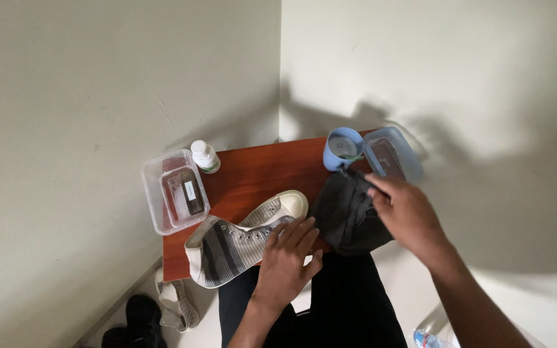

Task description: The person cleans a white sneaker placed on a wooden table. They wipe the shoe with a dark cloth, then scrub the upper fabric with a green brush dipped in a blue cup of liquid. The person alternates between scrubbing and wiping the shoe with the cloth.

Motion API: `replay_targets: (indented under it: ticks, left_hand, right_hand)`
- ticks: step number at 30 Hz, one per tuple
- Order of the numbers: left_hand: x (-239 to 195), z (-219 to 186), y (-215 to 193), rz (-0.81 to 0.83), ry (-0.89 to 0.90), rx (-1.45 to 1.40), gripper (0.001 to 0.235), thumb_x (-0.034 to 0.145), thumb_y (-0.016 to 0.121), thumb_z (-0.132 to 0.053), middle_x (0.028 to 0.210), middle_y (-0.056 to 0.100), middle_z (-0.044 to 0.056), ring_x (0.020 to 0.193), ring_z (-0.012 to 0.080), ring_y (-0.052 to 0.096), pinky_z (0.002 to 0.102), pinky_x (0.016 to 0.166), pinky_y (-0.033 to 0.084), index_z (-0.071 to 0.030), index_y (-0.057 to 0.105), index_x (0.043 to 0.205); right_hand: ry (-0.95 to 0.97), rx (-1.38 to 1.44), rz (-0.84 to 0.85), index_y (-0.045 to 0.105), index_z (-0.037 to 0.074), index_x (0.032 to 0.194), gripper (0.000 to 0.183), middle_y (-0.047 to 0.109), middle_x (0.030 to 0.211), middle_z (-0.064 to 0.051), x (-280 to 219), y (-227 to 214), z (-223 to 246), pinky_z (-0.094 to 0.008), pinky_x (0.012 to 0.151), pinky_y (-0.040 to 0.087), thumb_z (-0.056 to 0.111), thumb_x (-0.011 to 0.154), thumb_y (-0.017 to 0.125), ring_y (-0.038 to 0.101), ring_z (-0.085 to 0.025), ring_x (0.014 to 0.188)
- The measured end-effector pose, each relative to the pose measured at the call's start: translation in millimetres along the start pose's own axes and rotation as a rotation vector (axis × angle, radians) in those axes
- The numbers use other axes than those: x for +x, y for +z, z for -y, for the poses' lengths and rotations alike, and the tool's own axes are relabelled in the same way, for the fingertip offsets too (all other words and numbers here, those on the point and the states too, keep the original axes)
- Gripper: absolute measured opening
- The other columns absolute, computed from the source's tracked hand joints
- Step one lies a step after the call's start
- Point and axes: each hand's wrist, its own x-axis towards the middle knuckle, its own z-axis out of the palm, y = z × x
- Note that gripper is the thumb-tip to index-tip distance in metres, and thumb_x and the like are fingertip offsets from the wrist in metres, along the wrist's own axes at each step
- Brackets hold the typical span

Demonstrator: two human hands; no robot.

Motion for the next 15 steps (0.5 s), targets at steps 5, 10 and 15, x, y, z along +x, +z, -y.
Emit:
replay_targets:
  ticks: [5,10,15]
  left_hand:
    - [11,-6,-4,-0.02,0.002,-0.02,0.034,0.087,0.067,-0.02,0.133,0.068,0.014,0.133,0.0299,0.057,0.047,0.111,0.039,0.001,0.069,0.114]
    - [27,-9,9,-0.058,0.011,0.0,0.035,0.084,0.068,-0.021,0.132,0.068,0.014,0.131,0.0296,0.059,0.046,0.108,0.042,0.0,0.07,0.113]
    - [47,-18,19,-0.044,0.013,-0.059,0.035,0.085,0.068,-0.021,0.133,0.068,0.015,0.132,0.0301,0.058,0.045,0.109,0.04,0.001,0.07,0.113]
  right_hand:
    - [-0.173,-0.385,-0.161,0.072,0.01,0.124,0.035,0.072,0.111,-0.01,69,-13,-15,-0.046,0.079,0.055,0.008,0.09,0.063,0.066,-0.034,0.096]
    - [-0.129,-0.627,0.022,0.075,0.019,0.122,0.037,0.074,0.103,-0.007,113,-10,-1,-0.045,0.078,0.056,0.007,0.09,0.061,0.068,-0.03,0.091]
    - [-0.208,-0.78,0.114,0.074,0.018,0.102,0.021,0.074,0.099,-0.003,130,-2,2,-0.041,0.085,0.052,0.006,0.085,0.07,0.067,-0.026,0.095]
